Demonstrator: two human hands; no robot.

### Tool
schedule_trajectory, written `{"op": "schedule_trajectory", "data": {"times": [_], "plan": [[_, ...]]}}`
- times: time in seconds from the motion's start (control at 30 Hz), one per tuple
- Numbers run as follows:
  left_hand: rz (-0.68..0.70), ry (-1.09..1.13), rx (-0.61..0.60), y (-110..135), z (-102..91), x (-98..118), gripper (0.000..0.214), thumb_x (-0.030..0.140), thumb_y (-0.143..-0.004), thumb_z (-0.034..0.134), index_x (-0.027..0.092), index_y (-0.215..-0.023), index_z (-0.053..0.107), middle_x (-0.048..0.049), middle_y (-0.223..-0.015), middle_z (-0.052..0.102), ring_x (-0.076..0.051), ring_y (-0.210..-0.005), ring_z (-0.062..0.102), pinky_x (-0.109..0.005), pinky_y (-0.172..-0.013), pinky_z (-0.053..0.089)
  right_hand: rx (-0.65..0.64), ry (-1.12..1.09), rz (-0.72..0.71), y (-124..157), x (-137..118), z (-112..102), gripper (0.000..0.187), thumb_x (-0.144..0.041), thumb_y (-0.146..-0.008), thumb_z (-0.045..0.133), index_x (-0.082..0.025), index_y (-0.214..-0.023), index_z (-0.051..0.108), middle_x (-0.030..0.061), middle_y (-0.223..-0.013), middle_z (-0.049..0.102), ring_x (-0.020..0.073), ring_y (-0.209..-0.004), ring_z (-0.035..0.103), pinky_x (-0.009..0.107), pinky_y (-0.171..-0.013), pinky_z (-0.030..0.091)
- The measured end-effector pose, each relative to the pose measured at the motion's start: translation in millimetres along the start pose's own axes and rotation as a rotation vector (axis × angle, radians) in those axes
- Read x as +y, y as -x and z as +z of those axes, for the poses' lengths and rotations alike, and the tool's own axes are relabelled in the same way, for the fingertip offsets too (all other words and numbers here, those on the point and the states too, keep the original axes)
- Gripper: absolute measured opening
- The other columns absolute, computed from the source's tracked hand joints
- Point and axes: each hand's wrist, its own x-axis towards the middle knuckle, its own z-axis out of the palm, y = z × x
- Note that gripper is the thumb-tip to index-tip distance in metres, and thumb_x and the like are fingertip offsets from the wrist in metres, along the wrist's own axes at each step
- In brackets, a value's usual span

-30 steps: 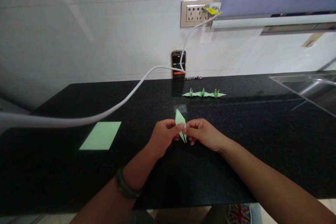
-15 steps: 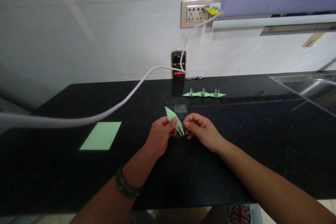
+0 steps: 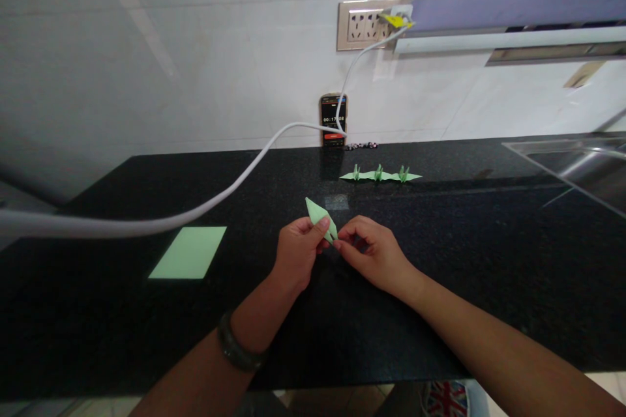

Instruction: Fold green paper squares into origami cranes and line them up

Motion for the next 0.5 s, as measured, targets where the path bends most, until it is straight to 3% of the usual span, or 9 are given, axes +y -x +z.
{"op": "schedule_trajectory", "data": {"times": [0.13,0.23,0.33,0.5], "plan": [[0.037,-0.031,0.009,0.2,-1.2,-1.4,0.027,0.04,-0.069,0.059,0.013,-0.068,0.057,0.0014,-0.054,0.052,-0.006,-0.046,0.042,-0.02,-0.044,0.03,-0.015,-0.047,0.08,-0.9,2.8,2.8,0.009,-0.02,-0.074,0.052,-0.017,-0.068,0.057,0.0016,-0.067,0.054,0.0113,-0.06,0.049,0.024,-0.055,0.039],[0.062,-0.057,0.046,-0.1,-3.3,-2.1,0.028,0.041,-0.069,0.059,0.013,-0.069,0.058,0.0015,-0.054,0.052,-0.007,-0.047,0.042,-0.02,-0.045,0.03,-0.039,-0.197,0.253,-3.2,6.3,4.0,0.012,-0.026,-0.074,0.052,-0.017,-0.067,0.056,-0.0003,-0.061,0.053,0.0103,-0.055,0.048,0.022,-0.05,0.039],[0.066,-0.088,0.004,1.1,-3.8,-1.4,0.028,0.041,-0.067,0.06,0.014,-0.065,0.059,0.0018,-0.054,0.052,-0.007,-0.048,0.042,-0.02,-0.046,0.031,-0.089,-0.364,0.396,-5.9,8.1,3.7,0.019,-0.035,-0.075,0.052,-0.017,-0.074,0.056,-0.0012,-0.061,0.051,0.0091,-0.051,0.046,0.021,-0.045,0.038],[0.088,-0.193,0.0,6.1,-1.4,3.3,0.026,0.04,-0.066,0.061,0.014,-0.059,0.058,0.0034,-0.049,0.049,-0.007,-0.046,0.039,-0.02,-0.045,0.029,-0.183,-0.452,0.44,-6.9,6.5,4.5,0.026,-0.039,-0.071,0.056,-0.016,-0.061,0.054,-0.0027,-0.055,0.047,0.0066,-0.046,0.041,0.019,-0.042,0.037]]}}
